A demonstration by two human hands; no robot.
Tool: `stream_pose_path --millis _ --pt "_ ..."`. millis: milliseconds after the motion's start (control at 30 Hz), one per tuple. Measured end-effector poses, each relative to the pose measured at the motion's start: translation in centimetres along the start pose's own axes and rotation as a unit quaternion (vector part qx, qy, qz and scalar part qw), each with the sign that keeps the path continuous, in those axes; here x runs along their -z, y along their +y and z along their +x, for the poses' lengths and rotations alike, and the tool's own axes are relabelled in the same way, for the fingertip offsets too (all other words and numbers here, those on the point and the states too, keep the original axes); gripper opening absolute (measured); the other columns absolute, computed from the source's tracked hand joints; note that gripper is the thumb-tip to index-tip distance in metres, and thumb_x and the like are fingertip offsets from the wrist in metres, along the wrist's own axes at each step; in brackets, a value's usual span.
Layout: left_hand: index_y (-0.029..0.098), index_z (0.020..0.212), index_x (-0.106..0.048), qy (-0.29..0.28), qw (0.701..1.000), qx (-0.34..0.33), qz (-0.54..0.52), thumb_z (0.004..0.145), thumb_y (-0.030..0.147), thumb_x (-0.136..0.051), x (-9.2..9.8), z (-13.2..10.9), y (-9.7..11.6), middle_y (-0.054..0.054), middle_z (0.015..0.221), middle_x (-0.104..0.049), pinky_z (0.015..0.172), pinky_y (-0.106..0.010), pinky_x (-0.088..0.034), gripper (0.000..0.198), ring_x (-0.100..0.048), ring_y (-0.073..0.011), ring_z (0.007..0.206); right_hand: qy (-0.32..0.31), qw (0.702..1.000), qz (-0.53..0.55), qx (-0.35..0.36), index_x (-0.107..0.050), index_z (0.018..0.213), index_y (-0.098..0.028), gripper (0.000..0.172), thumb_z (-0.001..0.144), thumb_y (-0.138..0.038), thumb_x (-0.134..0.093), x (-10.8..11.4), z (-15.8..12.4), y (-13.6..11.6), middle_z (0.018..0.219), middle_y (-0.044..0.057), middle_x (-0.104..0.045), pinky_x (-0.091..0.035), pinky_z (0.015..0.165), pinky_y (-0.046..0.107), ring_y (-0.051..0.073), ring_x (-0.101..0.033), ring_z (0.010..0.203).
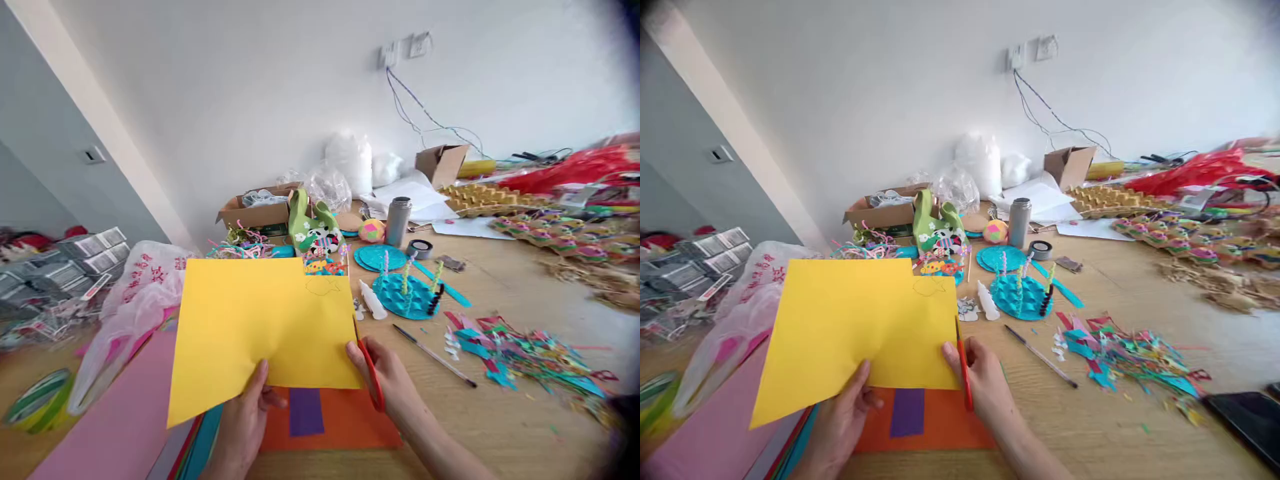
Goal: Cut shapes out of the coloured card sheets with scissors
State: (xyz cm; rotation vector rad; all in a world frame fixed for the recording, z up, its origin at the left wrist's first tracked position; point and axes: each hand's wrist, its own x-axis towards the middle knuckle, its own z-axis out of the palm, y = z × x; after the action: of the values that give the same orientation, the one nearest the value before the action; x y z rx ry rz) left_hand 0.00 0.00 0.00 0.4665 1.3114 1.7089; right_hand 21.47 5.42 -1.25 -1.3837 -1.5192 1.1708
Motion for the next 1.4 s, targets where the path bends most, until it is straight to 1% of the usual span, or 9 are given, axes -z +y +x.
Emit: stream_pose_path --millis 200,367,533,700,833,967,1067,1233,1400 --pt "0.024 0.098 -0.068 0.011 1.000 0.023 -0.004 0.050 0.030 -0.092 0.2 0.0 -0.3 0.002 0.094 -0.067 0.035 -0.024 -0.051 0.054 -0.056 -0.0103 0.052 0.016 1.000 0.003 -0.018 -0.035 0.065 -0.023 0.053 0.077 -0.072 -0.050 0.1 0.0 -0.9 0.062 -0.006 -0.029 -0.021 0.050 0.025 0.011 -0.029 0.057" --pt "0.025 0.101 -0.069 0.021 0.999 0.038 -0.013 0.049 0.028 -0.092 0.1 0.0 -0.3 0.003 0.092 -0.067 0.036 -0.023 -0.050 0.057 -0.056 -0.0099 0.053 0.000 1.000 0.012 -0.021 -0.037 0.066 -0.022 0.053 0.078 -0.073 -0.048 0.0 0.0 -0.8 0.062 -0.006 -0.029 -0.021 0.051 0.025 0.011 -0.029 0.057" --pt "0.024 0.101 -0.069 0.035 0.998 0.048 -0.015 0.046 0.028 -0.093 0.1 0.5 -0.2 0.003 0.091 -0.066 0.035 -0.024 -0.051 0.059 -0.055 -0.0095 0.050 -0.042 0.998 0.015 -0.043 -0.036 0.066 -0.022 0.055 0.078 -0.075 -0.046 -0.1 -0.2 -1.5 0.061 -0.006 -0.028 -0.020 0.051 0.025 0.011 -0.026 0.057" --pt "0.024 0.103 -0.069 0.055 0.997 0.047 -0.027 0.045 0.028 -0.093 0.2 0.8 -0.1 0.004 0.086 -0.066 0.036 -0.024 -0.051 0.063 -0.056 -0.0098 0.049 -0.089 0.993 0.000 -0.075 -0.037 0.068 -0.022 0.058 0.080 -0.079 -0.037 0.4 -0.4 -2.4 0.060 -0.004 -0.042 -0.027 0.052 0.026 0.013 -0.038 0.057" --pt "0.025 0.106 -0.068 0.057 0.997 0.038 -0.030 0.047 0.028 -0.093 0.3 1.0 -0.1 0.004 0.088 -0.068 0.037 -0.024 -0.052 0.065 -0.058 -0.0106 0.052 -0.116 0.992 -0.019 -0.053 -0.039 0.067 -0.022 0.057 0.083 -0.076 -0.034 0.9 -0.4 -2.2 0.063 0.000 -0.052 -0.032 0.055 0.027 0.015 -0.047 0.061" --pt "0.028 0.111 -0.067 0.067 0.997 0.015 -0.027 0.050 0.028 -0.092 0.5 1.5 -0.2 0.002 0.104 -0.069 0.038 -0.023 -0.053 0.066 -0.064 -0.0139 0.064 -0.141 0.988 -0.025 -0.065 -0.040 0.064 -0.022 0.058 0.081 -0.078 -0.036 1.1 -0.3 -2.4 0.057 0.002 -0.054 -0.034 0.053 0.027 0.015 -0.048 0.056" --pt "0.029 0.115 -0.065 0.065 0.998 -0.002 -0.026 0.053 0.029 -0.090 0.7 1.7 -0.1 -0.001 0.118 -0.067 0.040 -0.022 -0.054 0.066 -0.066 -0.0159 0.072 -0.126 0.988 -0.009 -0.084 -0.038 0.063 -0.023 0.058 0.080 -0.078 -0.038 1.2 -0.3 -2.3 0.053 0.000 -0.053 -0.035 0.050 0.027 0.014 -0.049 0.050" --pt "0.029 0.113 -0.067 0.079 0.996 -0.017 -0.036 0.052 0.030 -0.091 0.8 1.8 0.4 -0.001 0.112 -0.069 0.043 -0.021 -0.055 0.066 -0.066 -0.0142 0.067 -0.054 0.993 0.064 -0.078 -0.038 0.066 -0.023 0.051 0.083 -0.070 -0.048 1.2 -0.3 -1.5 0.055 -0.002 -0.052 -0.038 0.049 0.025 0.013 -0.053 0.048" --pt "0.028 0.114 -0.066 0.058 0.998 -0.022 -0.026 0.054 0.032 -0.090 0.6 1.5 0.8 -0.002 0.117 -0.067 0.042 -0.023 -0.056 0.065 -0.066 -0.0150 0.068 -0.077 0.993 0.077 -0.034 -0.038 0.067 -0.023 0.049 0.085 -0.067 -0.047 1.1 -0.4 -2.9 0.057 -0.002 -0.052 -0.039 0.050 0.024 0.012 -0.052 0.051"
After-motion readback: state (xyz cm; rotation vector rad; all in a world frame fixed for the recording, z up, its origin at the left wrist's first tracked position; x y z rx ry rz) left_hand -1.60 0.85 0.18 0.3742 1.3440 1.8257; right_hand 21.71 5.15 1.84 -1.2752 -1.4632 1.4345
